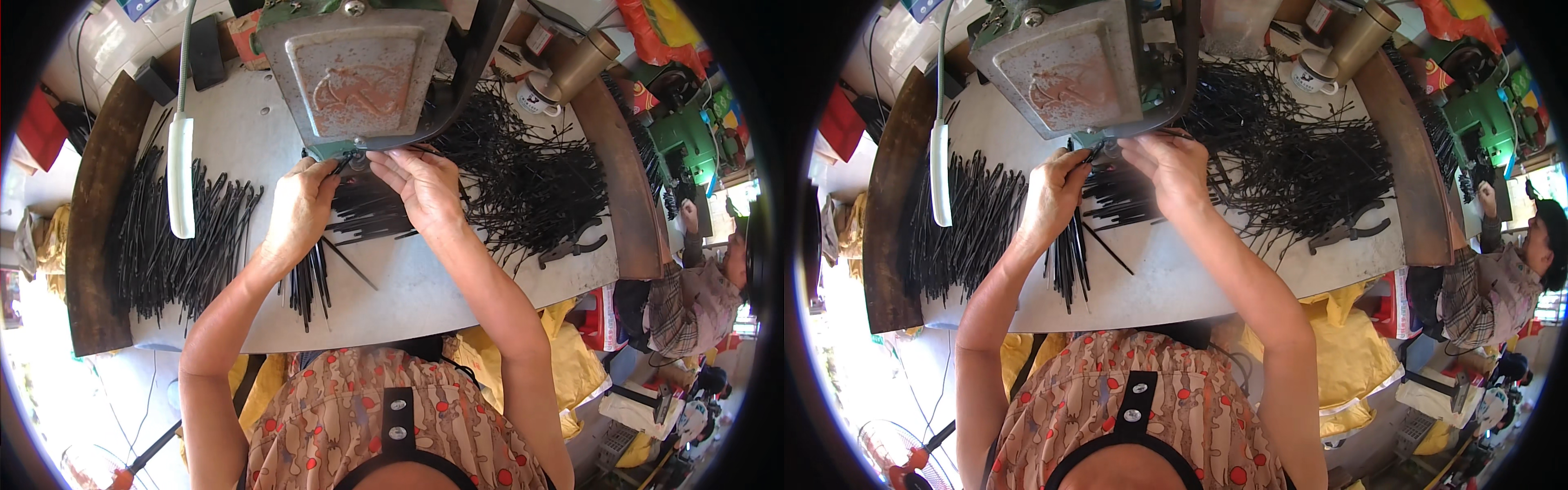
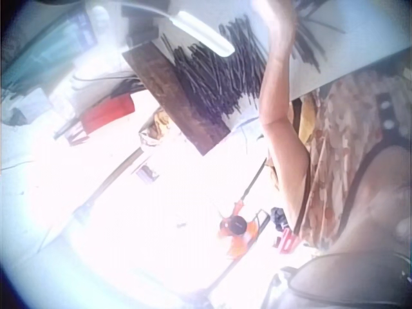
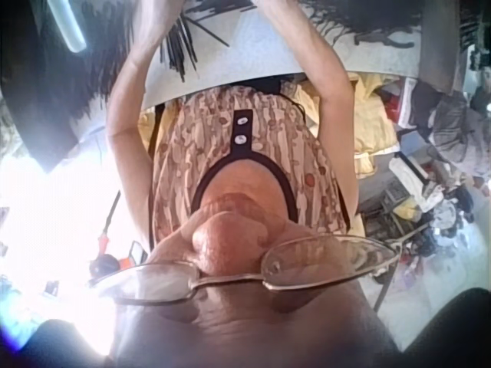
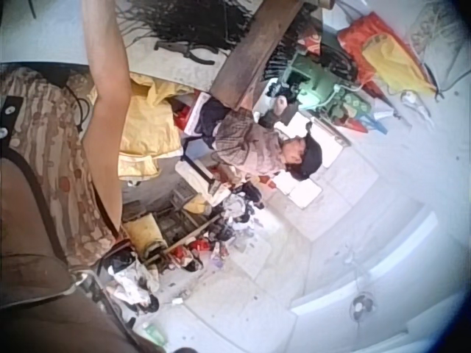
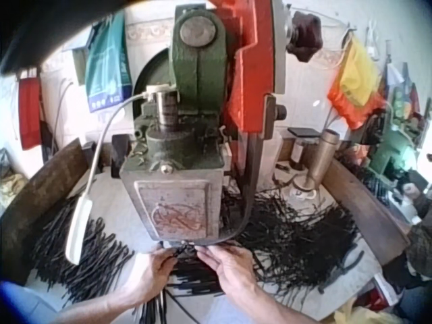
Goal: The person attaches small wires to plastic strips by feeding them into a stamping machine and operating the press by hand.
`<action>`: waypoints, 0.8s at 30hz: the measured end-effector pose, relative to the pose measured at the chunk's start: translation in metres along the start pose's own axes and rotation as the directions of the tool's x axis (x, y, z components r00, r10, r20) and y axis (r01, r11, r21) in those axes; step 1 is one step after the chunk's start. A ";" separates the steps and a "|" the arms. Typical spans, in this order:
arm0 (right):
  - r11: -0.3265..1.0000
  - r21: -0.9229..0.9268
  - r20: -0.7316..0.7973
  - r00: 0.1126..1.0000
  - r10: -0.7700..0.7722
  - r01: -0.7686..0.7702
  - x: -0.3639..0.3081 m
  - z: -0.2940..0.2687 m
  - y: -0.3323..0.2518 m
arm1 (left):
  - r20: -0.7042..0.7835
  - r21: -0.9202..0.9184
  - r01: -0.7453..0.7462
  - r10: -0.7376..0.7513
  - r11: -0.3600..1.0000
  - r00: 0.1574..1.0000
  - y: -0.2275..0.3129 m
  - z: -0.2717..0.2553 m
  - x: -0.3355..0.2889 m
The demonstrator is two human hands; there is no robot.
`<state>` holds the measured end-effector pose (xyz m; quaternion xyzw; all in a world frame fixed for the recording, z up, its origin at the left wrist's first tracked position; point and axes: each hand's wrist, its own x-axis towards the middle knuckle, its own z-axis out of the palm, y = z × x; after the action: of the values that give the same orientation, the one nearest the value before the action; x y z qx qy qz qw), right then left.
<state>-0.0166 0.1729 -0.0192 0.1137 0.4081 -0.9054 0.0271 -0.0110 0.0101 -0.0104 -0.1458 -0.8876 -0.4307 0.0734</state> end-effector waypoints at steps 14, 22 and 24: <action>0.996 -0.064 0.034 0.998 -0.058 0.060 -0.001 0.001 0.003 | -0.039 0.057 -0.094 0.096 0.994 0.995 0.001 0.002 0.000; 0.993 -0.079 0.038 0.995 -0.088 0.090 0.000 0.001 0.003 | -0.026 0.048 -0.090 0.091 0.995 0.995 0.003 0.001 0.001; 0.993 -0.079 0.027 0.996 -0.083 0.085 -0.001 0.003 0.002 | -0.027 0.096 -0.132 0.135 0.987 0.991 0.000 0.002 0.000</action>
<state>-0.0156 0.1691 -0.0184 0.0843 0.4480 -0.8900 -0.0017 -0.0112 0.0118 -0.0112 -0.1939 -0.8939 -0.3849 0.1234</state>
